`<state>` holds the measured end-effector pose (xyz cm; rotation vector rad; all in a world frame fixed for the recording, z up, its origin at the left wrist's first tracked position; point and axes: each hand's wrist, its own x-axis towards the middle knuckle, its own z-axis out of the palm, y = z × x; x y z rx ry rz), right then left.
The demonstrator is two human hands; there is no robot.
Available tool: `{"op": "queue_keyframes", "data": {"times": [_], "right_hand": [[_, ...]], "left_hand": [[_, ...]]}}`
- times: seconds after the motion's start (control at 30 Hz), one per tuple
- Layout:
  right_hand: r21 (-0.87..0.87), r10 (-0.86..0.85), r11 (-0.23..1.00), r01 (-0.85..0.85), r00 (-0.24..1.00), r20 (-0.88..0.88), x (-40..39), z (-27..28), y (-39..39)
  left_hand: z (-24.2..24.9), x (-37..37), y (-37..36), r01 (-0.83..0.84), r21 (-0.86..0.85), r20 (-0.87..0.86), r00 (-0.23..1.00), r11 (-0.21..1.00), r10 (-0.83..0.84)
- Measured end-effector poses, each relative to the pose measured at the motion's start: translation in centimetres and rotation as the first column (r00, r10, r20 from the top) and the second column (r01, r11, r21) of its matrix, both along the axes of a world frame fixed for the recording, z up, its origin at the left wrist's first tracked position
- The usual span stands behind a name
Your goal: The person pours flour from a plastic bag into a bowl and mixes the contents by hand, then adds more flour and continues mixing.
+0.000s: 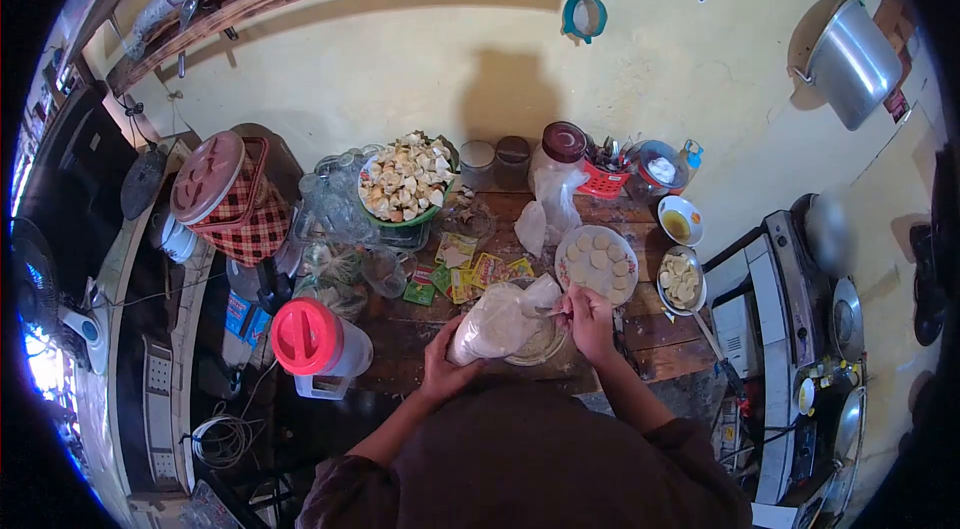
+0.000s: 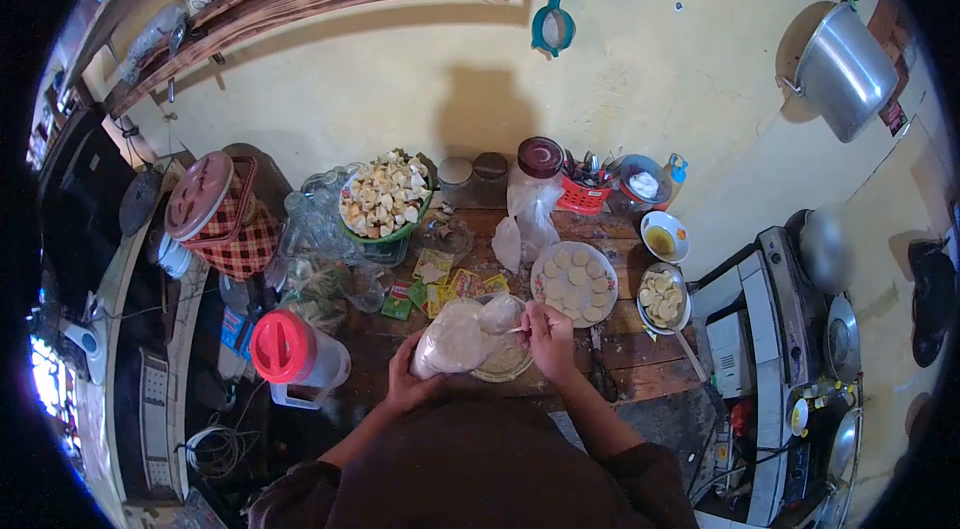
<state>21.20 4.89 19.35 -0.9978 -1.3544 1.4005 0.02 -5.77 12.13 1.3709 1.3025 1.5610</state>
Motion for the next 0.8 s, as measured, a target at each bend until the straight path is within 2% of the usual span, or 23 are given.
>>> {"op": "queue_keyframes", "data": {"times": [0.07,0.1,0.17,0.27,0.4,0.47,0.7,0.8], "right_hand": [[-0.106,-0.054,0.993,0.058,0.998,0.037,0.3,-0.5,0.3],[-0.107,-0.054,0.993,0.058,0.998,0.036,0.2,-0.6,0.4],[-0.240,-0.114,0.966,0.097,0.992,-0.058,0.1,-0.6,0.7],[-0.191,-0.120,0.976,0.103,0.989,-0.081,0.8,-1.3,1.5],[-0.154,-0.140,0.980,0.128,0.988,-0.068,1.8,-1.6,2.3],[-0.172,-0.154,0.978,0.122,0.971,-0.185,2.1,-1.9,2.8],[-0.105,-0.239,0.969,0.222,0.953,-0.188,3.1,-1.2,3.3],[-0.067,-0.284,0.959,0.276,0.943,-0.173,3.3,-0.8,3.1]], "left_hand": [[0.3,0.0,0.0,-0.014,-0.033,-0.010,1.000,0.999,0.014],[0.6,0.0,0.0,-0.014,-0.034,-0.010,1.000,0.999,0.014],[1.0,0.0,0.0,-0.007,-0.095,0.005,1.000,0.995,0.008],[1.2,-0.3,0.1,-0.020,-0.054,-0.047,0.999,0.998,0.018],[0.9,-0.6,0.1,-0.027,-0.036,-0.013,1.000,0.999,0.026],[0.8,-0.6,0.2,-0.054,-0.039,-0.017,0.998,0.998,0.054],[0.5,-1.0,0.4,-0.099,0.001,-0.017,0.995,0.995,0.099],[0.5,-1.2,0.4,-0.152,0.021,-0.089,0.984,0.988,0.153]]}}
